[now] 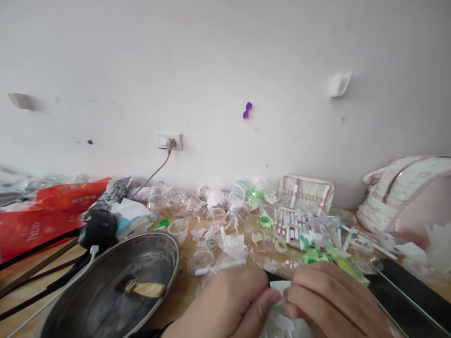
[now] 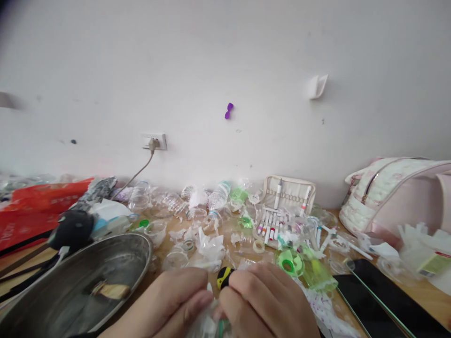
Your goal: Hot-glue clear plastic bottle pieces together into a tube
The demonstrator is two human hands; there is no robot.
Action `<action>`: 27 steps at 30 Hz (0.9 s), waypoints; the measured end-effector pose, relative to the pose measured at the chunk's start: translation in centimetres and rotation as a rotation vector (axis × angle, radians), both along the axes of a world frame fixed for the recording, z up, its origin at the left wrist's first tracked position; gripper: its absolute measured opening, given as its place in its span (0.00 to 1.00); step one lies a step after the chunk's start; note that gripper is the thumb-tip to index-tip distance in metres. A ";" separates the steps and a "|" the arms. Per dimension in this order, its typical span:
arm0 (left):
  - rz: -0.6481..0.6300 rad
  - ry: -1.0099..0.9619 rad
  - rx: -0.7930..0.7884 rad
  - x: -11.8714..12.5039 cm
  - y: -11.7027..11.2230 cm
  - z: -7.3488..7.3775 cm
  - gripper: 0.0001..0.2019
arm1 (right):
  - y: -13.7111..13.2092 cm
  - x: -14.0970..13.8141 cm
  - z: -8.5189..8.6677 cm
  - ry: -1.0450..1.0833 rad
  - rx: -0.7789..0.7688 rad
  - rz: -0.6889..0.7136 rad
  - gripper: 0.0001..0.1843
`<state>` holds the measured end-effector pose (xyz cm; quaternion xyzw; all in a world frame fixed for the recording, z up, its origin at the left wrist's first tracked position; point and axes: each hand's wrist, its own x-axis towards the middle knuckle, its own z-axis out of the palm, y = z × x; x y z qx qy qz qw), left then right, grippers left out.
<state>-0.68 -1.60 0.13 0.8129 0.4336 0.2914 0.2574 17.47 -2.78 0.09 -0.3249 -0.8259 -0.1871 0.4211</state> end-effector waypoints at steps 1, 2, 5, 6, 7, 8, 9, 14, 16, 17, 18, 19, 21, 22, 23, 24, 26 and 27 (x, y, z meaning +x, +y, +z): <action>0.034 0.020 0.063 0.0 0.3 0.1 0.13 | 0.1 0.0 0.1 0.018 -0.015 -0.036 0.08; 0.055 0.030 0.111 0.0 0.6 0.3 0.15 | 0.3 0.1 0.2 0.049 -0.034 -0.071 0.09; 0.134 0.034 0.179 0.0 1.6 0.7 0.16 | 0.5 0.4 0.6 0.104 -0.131 -0.109 0.09; 0.147 0.049 0.185 0.0 1.8 0.8 0.16 | 0.6 0.6 0.6 0.110 -0.184 -0.120 0.09; 0.147 0.070 0.188 0.0 1.9 0.8 0.15 | 0.7 0.7 0.6 0.107 -0.237 -0.137 0.09; 0.135 0.093 0.186 0.0 1.8 0.8 0.15 | 0.8 0.8 0.6 0.102 -0.279 -0.158 0.09; 0.120 0.109 0.183 0.0 1.8 0.7 0.15 | 0.9 0.9 0.5 0.103 -0.307 -0.173 0.08; 0.016 0.025 0.163 -0.3 1.2 0.8 0.10 | 1.0 1.0 0.3 0.095 -0.307 -0.160 0.08; -0.067 0.015 0.183 -0.4 1.1 1.1 0.20 | 1.1 1.1 0.4 0.086 -0.272 -0.168 0.08; -0.125 0.027 0.182 -0.3 1.1 1.3 0.22 | 1.1 1.1 0.5 0.090 -0.271 -0.171 0.08; -0.177 0.046 0.170 -0.3 1.1 1.4 0.20 | 1.1 1.1 0.5 0.097 -0.282 -0.171 0.08; -0.208 0.068 0.146 -0.2 1.1 1.5 0.16 | 1.1 1.1 0.5 0.106 -0.306 -0.164 0.08; -0.199 0.122 0.124 0.1 1.0 1.3 0.10 | 1.1 1.0 0.4 0.111 -0.390 -0.140 0.08; -0.173 0.154 0.138 0.2 1.0 1.2 0.11 | 1.1 1.0 0.3 0.110 -0.433 -0.128 0.08; -0.143 0.192 0.163 0.3 1.1 0.9 0.12 | 1.1 0.9 0.2 0.110 -0.473 -0.125 0.08; -0.120 0.231 0.200 0.4 1.1 0.7 0.13 | 1.1 0.8 0.0 0.110 -0.511 -0.125 0.09; -0.087 0.317 0.290 0.6 1.3 0.2 0.13 | 1.2 0.7 -0.3 0.131 -0.576 -0.146 0.10; -0.073 0.355 0.335 0.7 1.3 0.1 0.13 | 1.4 0.7 -0.4 0.141 -0.618 -0.153 0.10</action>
